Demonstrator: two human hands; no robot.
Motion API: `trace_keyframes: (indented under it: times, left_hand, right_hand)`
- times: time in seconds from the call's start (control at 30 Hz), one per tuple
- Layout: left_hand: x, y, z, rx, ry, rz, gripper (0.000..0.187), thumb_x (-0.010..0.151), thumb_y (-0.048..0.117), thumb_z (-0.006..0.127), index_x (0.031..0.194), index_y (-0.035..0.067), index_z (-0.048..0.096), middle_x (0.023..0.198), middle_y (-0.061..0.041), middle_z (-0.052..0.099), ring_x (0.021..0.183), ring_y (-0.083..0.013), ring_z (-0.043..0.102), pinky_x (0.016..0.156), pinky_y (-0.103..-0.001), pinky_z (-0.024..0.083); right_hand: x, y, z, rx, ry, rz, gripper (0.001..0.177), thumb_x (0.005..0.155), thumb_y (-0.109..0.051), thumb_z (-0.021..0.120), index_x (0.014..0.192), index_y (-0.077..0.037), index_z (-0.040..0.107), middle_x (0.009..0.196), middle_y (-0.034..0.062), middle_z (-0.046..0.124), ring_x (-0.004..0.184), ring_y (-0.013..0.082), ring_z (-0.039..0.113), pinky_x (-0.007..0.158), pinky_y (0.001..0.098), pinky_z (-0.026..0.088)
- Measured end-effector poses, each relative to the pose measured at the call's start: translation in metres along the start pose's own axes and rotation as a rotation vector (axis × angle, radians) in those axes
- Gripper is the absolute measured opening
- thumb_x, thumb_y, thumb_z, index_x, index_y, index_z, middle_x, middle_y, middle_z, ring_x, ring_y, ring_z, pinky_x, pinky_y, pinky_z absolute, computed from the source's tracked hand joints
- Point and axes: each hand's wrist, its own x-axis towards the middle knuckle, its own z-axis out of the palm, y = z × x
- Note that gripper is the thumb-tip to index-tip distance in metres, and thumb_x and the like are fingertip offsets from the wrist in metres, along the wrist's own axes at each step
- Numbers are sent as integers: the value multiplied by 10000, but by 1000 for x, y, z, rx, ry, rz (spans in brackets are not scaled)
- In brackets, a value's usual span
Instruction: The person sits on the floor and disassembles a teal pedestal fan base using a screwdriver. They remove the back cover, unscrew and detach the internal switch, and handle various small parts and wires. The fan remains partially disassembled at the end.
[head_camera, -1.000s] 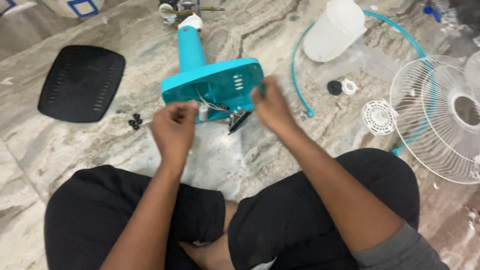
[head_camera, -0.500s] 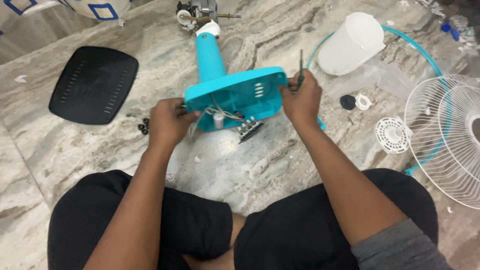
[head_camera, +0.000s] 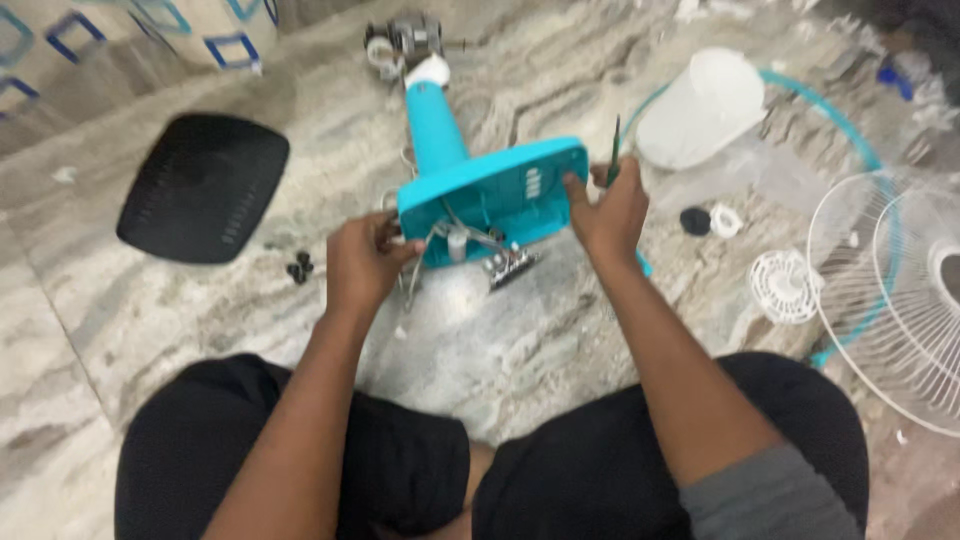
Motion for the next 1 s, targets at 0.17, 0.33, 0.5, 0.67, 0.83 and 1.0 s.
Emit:
trace_keyframes:
  times: [0.17, 0.33, 0.5, 0.67, 0.83, 1.0]
  left_hand:
    - [-9, 5, -13, 84, 97, 29, 546, 727, 197, 909, 1192, -10, 711, 1032, -189, 760, 817, -246, 772, 701, -361, 596]
    - [0, -1, -38, 139, 132, 34, 484, 790, 285, 864, 1165, 5, 740, 1005, -195, 769, 828, -256, 776, 742, -369, 600]
    - [20, -46, -94, 352, 172, 107, 429, 829, 347, 825, 1114, 31, 769, 1008, -201, 761, 865, -318, 756, 771, -431, 582]
    - [23, -122, -151, 563, 338, 128, 333, 853, 285, 798, 1089, 51, 785, 1055, -227, 742, 981, -400, 707, 879, -480, 558]
    - [33, -179, -146, 664, 226, 4, 538, 788, 280, 797, 1274, 72, 693, 1326, -232, 635, 1207, -401, 623, 1026, -460, 506]
    - [49, -198, -125, 836, -226, -387, 682, 921, 365, 682, 1535, 201, 434, 1674, -118, 277, 1485, -308, 380, 1142, -462, 435]
  right_hand:
    - [-16, -22, -14, -20, 145, -158, 506, 909, -355, 837, 887, 27, 506, 889, 185, 554, 818, 343, 552, 746, 471, 451]
    - [-20, -50, -33, 112, -20, 68, 486, 1044, -389, 667, 779, -15, 505, 709, 94, 501, 671, 244, 488, 652, 391, 410]
    - [-36, -75, -43, 472, -192, 121, 441, 1077, -389, 499, 801, -54, 578, 686, 1, 554, 641, 86, 504, 591, 275, 415]
    - [-52, -95, -38, 460, -333, 91, 393, 1044, -380, 520, 900, -53, 682, 705, 5, 608, 665, 90, 551, 610, 273, 449]
    - [-60, -104, -27, 362, -516, -31, 362, 1021, -367, 540, 999, -49, 714, 768, 60, 699, 707, 165, 653, 654, 316, 500]
    - [-56, -106, -26, 250, -386, -317, 351, 1061, -311, 513, 1112, -13, 691, 1026, 150, 649, 919, 267, 646, 803, 361, 500]
